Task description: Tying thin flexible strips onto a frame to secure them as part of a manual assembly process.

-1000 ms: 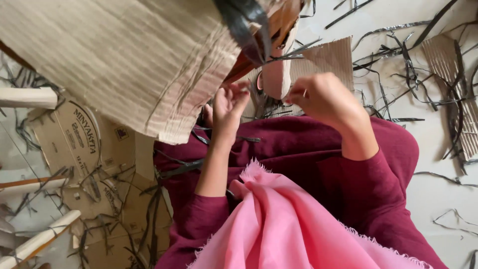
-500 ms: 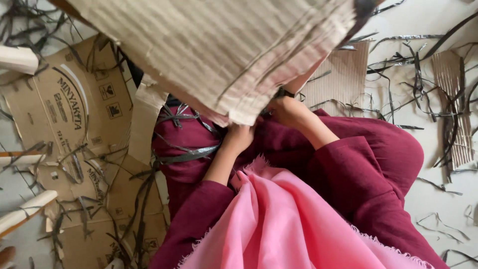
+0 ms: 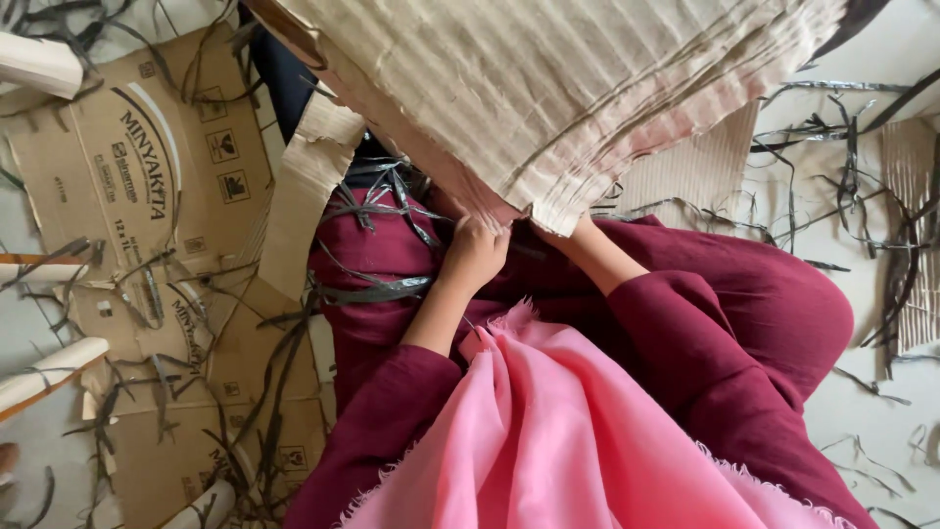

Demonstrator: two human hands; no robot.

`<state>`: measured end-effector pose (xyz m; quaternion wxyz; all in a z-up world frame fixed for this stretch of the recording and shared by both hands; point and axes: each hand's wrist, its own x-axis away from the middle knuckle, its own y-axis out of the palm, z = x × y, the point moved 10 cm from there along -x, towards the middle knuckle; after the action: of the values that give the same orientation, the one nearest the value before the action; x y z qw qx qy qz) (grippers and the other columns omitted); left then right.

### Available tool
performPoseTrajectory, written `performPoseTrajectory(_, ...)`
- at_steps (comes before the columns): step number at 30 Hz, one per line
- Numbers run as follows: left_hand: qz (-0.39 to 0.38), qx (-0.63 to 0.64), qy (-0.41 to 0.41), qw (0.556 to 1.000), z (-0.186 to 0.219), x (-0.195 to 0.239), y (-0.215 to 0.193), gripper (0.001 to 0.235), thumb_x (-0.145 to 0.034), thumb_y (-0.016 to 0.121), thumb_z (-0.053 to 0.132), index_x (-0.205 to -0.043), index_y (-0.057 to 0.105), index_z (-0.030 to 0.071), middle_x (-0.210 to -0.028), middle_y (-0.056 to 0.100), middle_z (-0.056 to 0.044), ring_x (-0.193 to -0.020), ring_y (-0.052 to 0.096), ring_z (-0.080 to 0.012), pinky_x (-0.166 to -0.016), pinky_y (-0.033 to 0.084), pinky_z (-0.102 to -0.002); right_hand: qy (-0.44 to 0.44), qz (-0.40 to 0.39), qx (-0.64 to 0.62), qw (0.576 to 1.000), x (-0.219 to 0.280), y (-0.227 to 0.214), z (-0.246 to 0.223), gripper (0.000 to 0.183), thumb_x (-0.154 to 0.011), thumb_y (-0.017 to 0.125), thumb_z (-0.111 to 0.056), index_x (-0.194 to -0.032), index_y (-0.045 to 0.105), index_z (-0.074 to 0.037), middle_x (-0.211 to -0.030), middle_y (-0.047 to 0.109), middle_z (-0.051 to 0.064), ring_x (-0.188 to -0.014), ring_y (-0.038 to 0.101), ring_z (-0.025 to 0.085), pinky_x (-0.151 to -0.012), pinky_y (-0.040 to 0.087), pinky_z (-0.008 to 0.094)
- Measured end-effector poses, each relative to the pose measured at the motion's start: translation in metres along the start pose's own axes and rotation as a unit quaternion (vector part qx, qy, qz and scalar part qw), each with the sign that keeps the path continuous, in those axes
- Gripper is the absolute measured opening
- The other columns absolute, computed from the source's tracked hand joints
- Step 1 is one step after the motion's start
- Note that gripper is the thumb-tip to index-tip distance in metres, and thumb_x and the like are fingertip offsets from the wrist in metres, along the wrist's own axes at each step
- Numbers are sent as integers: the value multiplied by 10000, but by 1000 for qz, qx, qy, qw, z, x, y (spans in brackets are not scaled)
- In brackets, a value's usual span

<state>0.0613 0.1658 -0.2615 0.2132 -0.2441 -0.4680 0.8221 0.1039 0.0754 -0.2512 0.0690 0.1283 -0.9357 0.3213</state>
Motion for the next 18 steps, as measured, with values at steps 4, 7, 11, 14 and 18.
performPoseTrajectory(4, 34, 66, -44, 996, -15, 0, -5, 199, -877, 650, 156, -894, 688, -38, -755, 633, -258, -841, 670, -489, -913, 488, -547, -17, 19, -156, 987, 30, -42, 4, 125, -937, 707, -95, -1005, 675, 5, -864, 720, 109, -791, 718, 184, -736, 607, 334)
performPoseTrajectory(7, 20, 92, -34, 995, 3, -6, -12, 213, -916, 630, 144, -967, 691, -54, -804, 666, -259, -866, 688, -468, -939, 495, -539, -27, 36, -259, 965, 55, -82, 13, 132, -937, 722, -47, -1024, 660, 30, -878, 713, 111, -805, 708, 173, -750, 600, 324)
performPoseTrajectory(11, -69, 188, -154, 968, 98, -69, -120, 410, -987, 514, 257, -884, 670, -107, -763, 646, -350, -850, 661, -552, -802, 493, -573, -43, 73, -409, 909, 81, -137, 19, 164, -938, 744, 24, -1054, 637, 66, -899, 702, 115, -826, 694, 155, -771, 588, 309)
performPoseTrajectory(14, -53, 259, -131, 955, 109, -72, -104, 338, -1033, 494, 285, -915, 666, 18, -795, 681, -224, -843, 682, -431, -822, 513, -483, -98, 58, -447, 887, 107, -194, -42, 110, -1010, 615, 17, -1035, 613, 124, -822, 689, 249, -700, 688, 260, -657, 575, 355)
performPoseTrajectory(18, -30, 366, -94, 926, 129, -81, -89, 268, -1102, 466, 326, -962, 661, 206, -842, 735, -35, -831, 715, -249, -852, 544, -349, -89, 74, -584, 804, 128, -220, -12, 138, -1029, 580, -39, -1062, 556, 93, -785, 559, 206, -544, 544, 210, -492, 424, 331)
